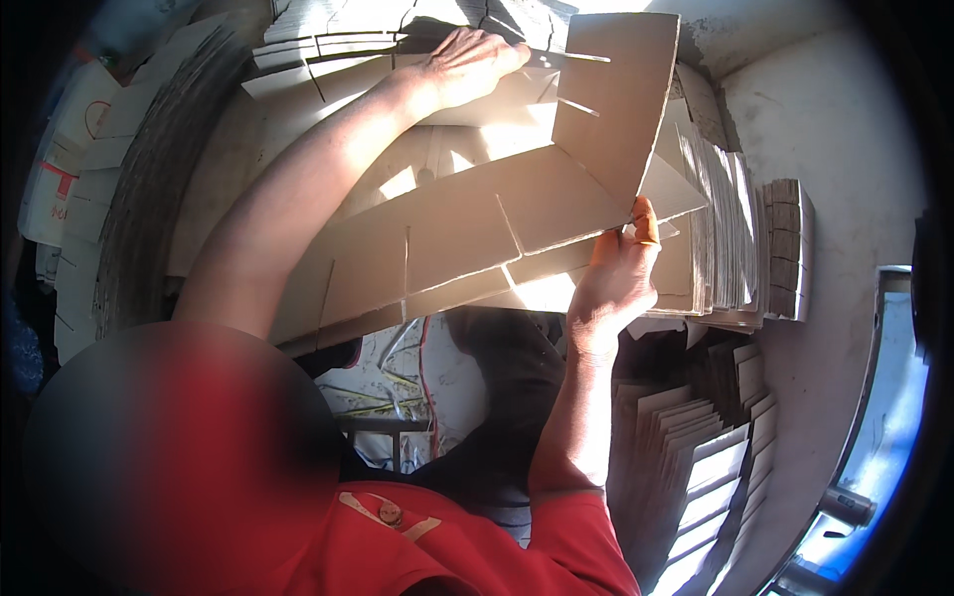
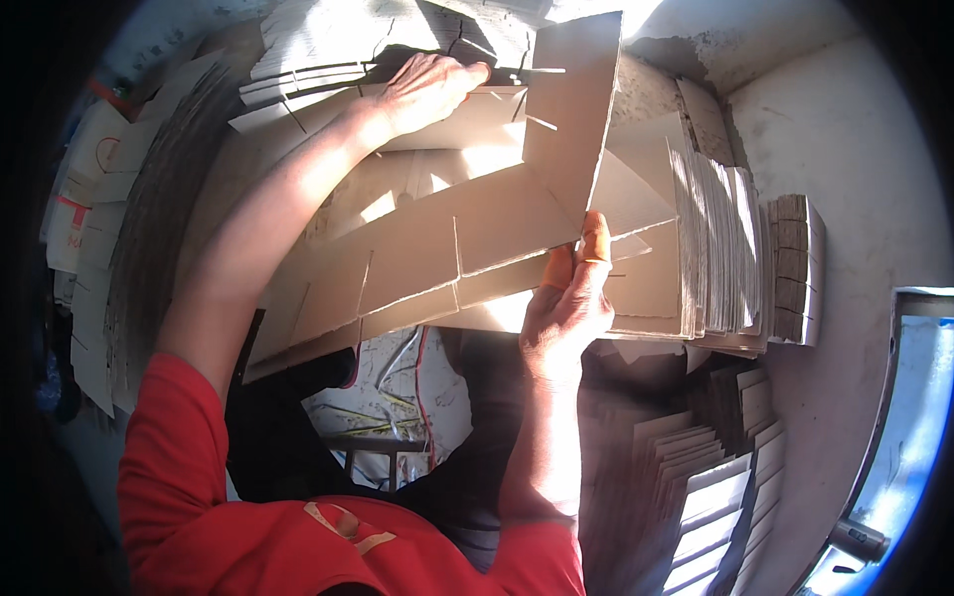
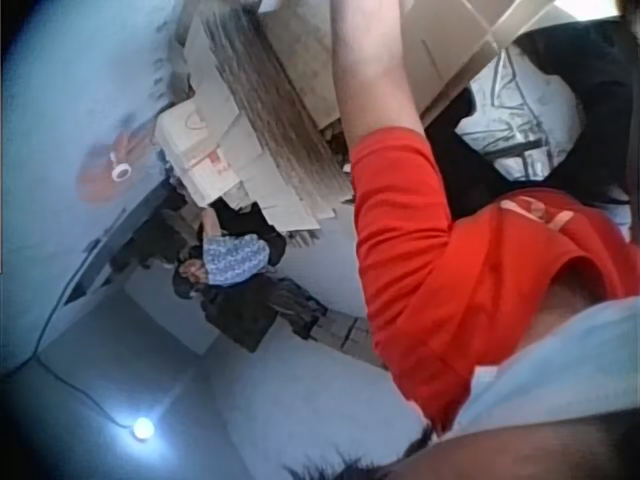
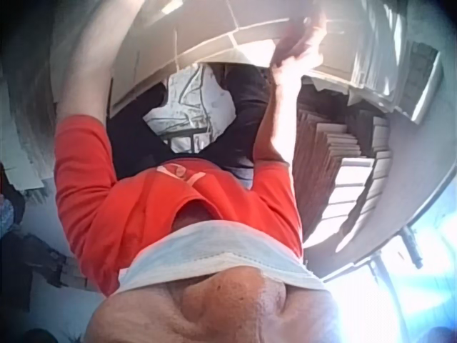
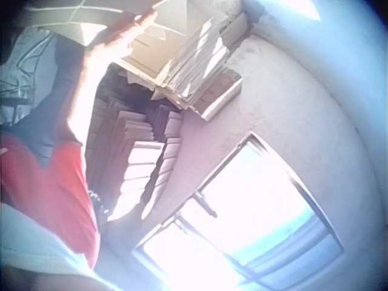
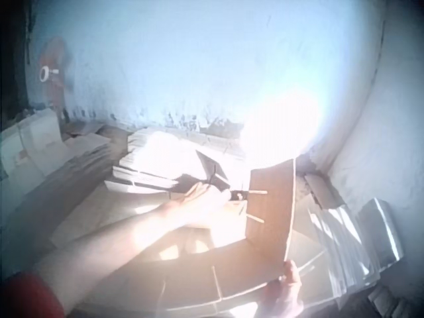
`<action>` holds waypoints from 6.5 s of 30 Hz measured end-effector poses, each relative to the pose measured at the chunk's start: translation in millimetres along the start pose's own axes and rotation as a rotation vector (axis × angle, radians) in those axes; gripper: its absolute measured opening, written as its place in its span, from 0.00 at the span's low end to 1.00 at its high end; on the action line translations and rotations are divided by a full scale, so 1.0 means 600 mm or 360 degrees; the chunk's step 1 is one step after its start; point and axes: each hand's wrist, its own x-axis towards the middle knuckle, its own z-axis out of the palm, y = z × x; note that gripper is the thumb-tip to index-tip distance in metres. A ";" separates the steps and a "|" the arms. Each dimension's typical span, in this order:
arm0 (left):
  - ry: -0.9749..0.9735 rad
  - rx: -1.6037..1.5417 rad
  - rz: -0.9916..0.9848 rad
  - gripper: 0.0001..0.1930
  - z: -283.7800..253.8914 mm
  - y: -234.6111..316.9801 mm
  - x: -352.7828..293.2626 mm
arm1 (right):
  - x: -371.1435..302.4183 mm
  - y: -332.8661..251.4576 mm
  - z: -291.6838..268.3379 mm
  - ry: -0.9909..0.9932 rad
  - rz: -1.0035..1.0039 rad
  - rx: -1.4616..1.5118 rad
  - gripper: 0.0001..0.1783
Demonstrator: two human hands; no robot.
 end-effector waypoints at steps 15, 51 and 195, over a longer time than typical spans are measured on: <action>0.0133 -0.0119 0.0232 0.06 -0.020 0.077 -0.027 | 0.002 0.002 -0.001 -0.0090 -0.0044 -0.0227 0.23; 0.0306 0.0200 0.0108 0.05 0.005 -0.033 0.000 | -0.010 -0.002 0.002 -0.0061 -0.0101 -0.0242 0.20; -0.0166 -0.0470 -0.0353 0.06 -0.087 0.190 -0.299 | 0.016 -0.154 -0.100 -0.1367 0.0191 -0.0278 0.28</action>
